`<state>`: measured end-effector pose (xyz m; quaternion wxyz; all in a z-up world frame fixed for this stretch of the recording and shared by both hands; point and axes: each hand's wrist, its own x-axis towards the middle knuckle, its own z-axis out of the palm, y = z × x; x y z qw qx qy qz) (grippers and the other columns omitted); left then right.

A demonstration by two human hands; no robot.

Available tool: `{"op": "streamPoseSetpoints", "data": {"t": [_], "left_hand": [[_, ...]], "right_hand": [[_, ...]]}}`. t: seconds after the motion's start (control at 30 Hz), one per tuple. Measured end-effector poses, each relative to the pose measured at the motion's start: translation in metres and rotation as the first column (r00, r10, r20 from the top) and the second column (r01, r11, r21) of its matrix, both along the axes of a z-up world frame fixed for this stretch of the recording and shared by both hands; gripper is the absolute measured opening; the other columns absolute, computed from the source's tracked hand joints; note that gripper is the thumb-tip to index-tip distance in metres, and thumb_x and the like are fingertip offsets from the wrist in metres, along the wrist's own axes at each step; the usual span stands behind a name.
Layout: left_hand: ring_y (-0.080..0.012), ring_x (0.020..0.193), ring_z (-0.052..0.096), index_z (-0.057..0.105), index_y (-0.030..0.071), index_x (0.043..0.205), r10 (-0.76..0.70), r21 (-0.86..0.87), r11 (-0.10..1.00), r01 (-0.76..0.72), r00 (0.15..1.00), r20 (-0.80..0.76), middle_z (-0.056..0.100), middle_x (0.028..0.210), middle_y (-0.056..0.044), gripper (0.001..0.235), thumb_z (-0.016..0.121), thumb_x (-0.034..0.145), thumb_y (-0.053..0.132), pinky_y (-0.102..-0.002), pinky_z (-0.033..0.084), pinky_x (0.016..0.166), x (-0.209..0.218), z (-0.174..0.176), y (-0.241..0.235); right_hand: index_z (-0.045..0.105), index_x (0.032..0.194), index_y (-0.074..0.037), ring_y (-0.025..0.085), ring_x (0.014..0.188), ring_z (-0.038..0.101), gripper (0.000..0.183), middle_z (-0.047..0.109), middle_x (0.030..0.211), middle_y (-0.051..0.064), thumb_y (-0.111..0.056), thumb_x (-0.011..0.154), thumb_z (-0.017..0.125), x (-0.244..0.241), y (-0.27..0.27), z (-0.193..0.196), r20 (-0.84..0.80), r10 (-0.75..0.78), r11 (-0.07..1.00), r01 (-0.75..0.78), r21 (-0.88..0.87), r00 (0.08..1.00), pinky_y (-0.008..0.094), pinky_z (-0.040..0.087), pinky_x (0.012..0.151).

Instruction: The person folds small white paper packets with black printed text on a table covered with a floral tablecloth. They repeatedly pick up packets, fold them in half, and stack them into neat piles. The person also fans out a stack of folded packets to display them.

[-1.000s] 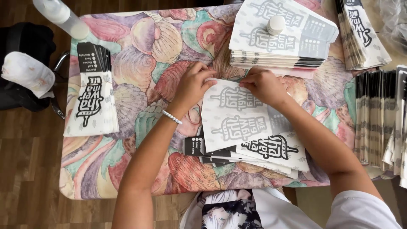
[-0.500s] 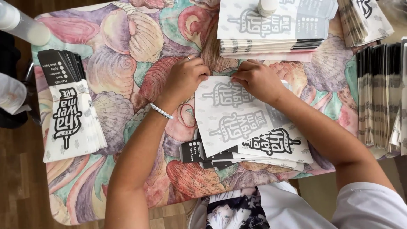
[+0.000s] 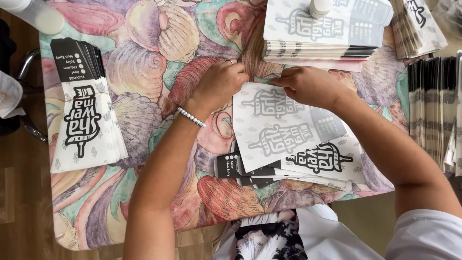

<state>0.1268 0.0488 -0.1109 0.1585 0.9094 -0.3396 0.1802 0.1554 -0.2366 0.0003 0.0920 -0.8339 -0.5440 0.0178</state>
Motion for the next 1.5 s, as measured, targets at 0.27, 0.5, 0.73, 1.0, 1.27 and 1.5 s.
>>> {"op": "streamPoseSetpoints", "data": {"t": [0.27, 0.5, 0.73, 1.0, 1.27, 1.5], "left_hand": [[-0.0172, 0.089, 0.060, 0.067, 0.020, 0.086, 0.017, 0.109, 0.994, -0.025, 0.997, 0.069, 0.056, 0.081, 0.004, 0.014, 0.059, 0.095, 0.011, -0.033, 0.050, 0.079, -0.009, 0.015, -0.009], [-0.0154, 0.092, 0.058, 0.066, 0.024, 0.081, 0.026, 0.162, 0.986, -0.047, 0.991, 0.130, 0.054, 0.079, 0.007, 0.021, 0.058, 0.098, 0.014, -0.032, 0.048, 0.082, -0.019, 0.029, -0.015], [-0.0157, 0.090, 0.058, 0.068, 0.025, 0.078, 0.051, 0.188, 0.979, -0.081, 0.986, 0.161, 0.054, 0.080, 0.007, 0.024, 0.060, 0.097, 0.014, -0.032, 0.048, 0.078, -0.016, 0.025, -0.015], [-0.0198, 0.086, 0.062, 0.076, 0.014, 0.082, 0.283, 0.203, 0.943, -0.264, 0.957, -0.068, 0.064, 0.085, 0.000, 0.014, 0.066, 0.092, 0.014, -0.039, 0.053, 0.077, -0.033, 0.060, -0.006], [-0.0302, 0.099, 0.065, 0.071, 0.009, 0.109, 0.201, -0.063, 0.978, -0.200, 0.979, 0.010, 0.063, 0.104, -0.008, 0.027, 0.054, 0.088, 0.003, -0.039, 0.057, 0.082, -0.052, 0.034, -0.052], [-0.0258, 0.100, 0.063, 0.061, 0.005, 0.122, 0.269, 0.118, 0.948, -0.294, 0.944, 0.190, 0.058, 0.101, -0.008, 0.030, 0.048, 0.095, 0.004, -0.033, 0.055, 0.084, -0.077, 0.043, -0.072]], "right_hand": [[0.076, 0.116, -0.011, 0.026, 0.084, 0.073, 0.033, 0.070, 0.085, 0.007, -0.004, 0.086, 0.068, -0.009, 0.005, 0.005, 0.063, 0.047, 0.995, -0.041, -0.091, 0.997, 0.038, 0.062, 0.076], [0.076, 0.119, -0.017, 0.024, 0.083, 0.071, 0.037, 0.065, 0.082, 0.004, -0.007, 0.084, 0.069, 0.001, 0.001, -0.014, 0.094, 0.078, 0.993, -0.069, -0.090, 0.992, 0.037, 0.062, 0.076], [0.075, 0.125, -0.020, 0.024, 0.081, 0.071, 0.044, 0.065, 0.080, 0.004, -0.007, 0.084, 0.070, -0.003, 0.007, -0.008, 0.101, 0.059, 0.990, -0.045, -0.136, 0.993, 0.037, 0.062, 0.076], [0.065, 0.140, -0.026, 0.025, 0.076, 0.070, 0.053, 0.065, 0.086, 0.002, -0.007, 0.090, 0.064, -0.002, 0.014, -0.008, 0.083, 0.023, 0.968, -0.001, -0.252, 0.996, 0.038, 0.063, 0.066], [0.070, 0.120, -0.027, 0.025, 0.076, 0.070, 0.043, 0.060, 0.081, 0.001, -0.006, 0.083, 0.062, -0.002, -0.001, -0.033, 0.294, 0.085, 0.996, -0.084, -0.015, 0.952, 0.038, 0.061, 0.068], [0.067, 0.099, -0.023, 0.017, 0.082, 0.066, 0.023, 0.057, 0.083, -0.004, -0.005, 0.089, 0.057, -0.003, -0.027, -0.039, 0.398, 0.053, 0.997, -0.070, 0.029, 0.916, 0.029, 0.057, 0.066]]}}
